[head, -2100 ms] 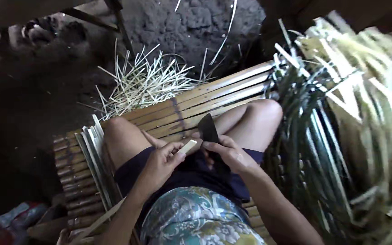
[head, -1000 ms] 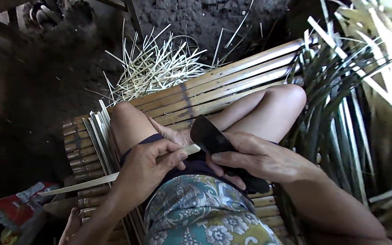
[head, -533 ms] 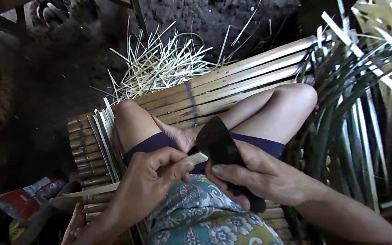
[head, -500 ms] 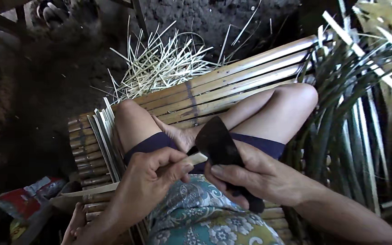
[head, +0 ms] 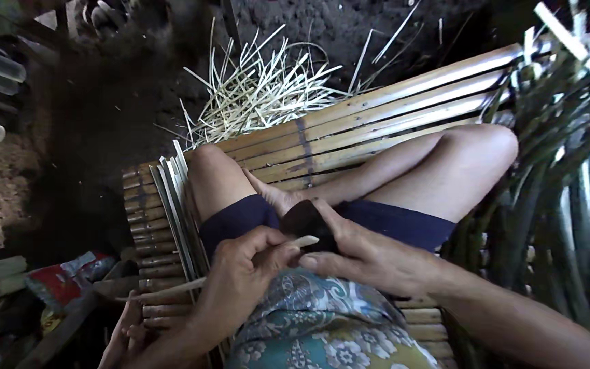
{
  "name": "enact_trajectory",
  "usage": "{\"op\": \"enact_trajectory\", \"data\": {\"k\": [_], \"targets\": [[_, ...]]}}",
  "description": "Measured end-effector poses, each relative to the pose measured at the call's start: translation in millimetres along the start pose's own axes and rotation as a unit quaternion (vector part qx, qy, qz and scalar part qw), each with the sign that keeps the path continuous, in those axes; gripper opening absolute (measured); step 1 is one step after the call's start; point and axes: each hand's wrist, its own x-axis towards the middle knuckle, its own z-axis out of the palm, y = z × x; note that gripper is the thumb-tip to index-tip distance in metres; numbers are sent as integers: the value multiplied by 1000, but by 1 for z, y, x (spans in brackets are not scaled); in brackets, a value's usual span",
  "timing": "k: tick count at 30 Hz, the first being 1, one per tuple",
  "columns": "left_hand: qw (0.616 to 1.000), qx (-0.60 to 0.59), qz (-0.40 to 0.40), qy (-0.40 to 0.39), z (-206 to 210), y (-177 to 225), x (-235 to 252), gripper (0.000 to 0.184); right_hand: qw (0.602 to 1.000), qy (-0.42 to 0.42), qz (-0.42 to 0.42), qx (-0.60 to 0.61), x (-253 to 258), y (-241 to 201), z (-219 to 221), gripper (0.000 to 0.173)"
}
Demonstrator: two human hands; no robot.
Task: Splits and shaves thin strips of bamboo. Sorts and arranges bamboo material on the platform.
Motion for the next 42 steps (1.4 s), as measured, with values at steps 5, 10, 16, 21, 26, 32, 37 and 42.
{"op": "enact_trajectory", "data": {"k": [5, 10, 16, 21, 26, 32, 37, 42], "targets": [[991, -106, 76, 9, 2, -25, 27, 49, 994, 85, -40, 64, 14, 9, -17, 17], [906, -400, 97, 101, 46, -32, 84, 32, 937, 247, -205, -134, 40, 18, -9, 34], [868, -485, 106, -24, 48, -31, 122, 56, 888, 330, -262, -184, 53, 38, -11, 35], [820, -547, 85, 146, 38, -43, 129, 63, 752, 341, -396, -402, 20, 35, 1, 19], [758, -643, 60, 90, 20, -71, 130, 67, 703, 305, -430, -477, 0, 28, 12, 14], [799, -596, 25, -78, 41, -40, 102, 54, 804, 352, -286, -384, 36, 15, -28, 36], [792, -601, 53, 97, 9, -71, 113, 50, 823, 213, -355, -389, 24, 31, 2, 20], [667, -699, 62, 251, -36, -140, 123, 48, 825, 168, -383, -381, -32, 15, 17, 14]]}}
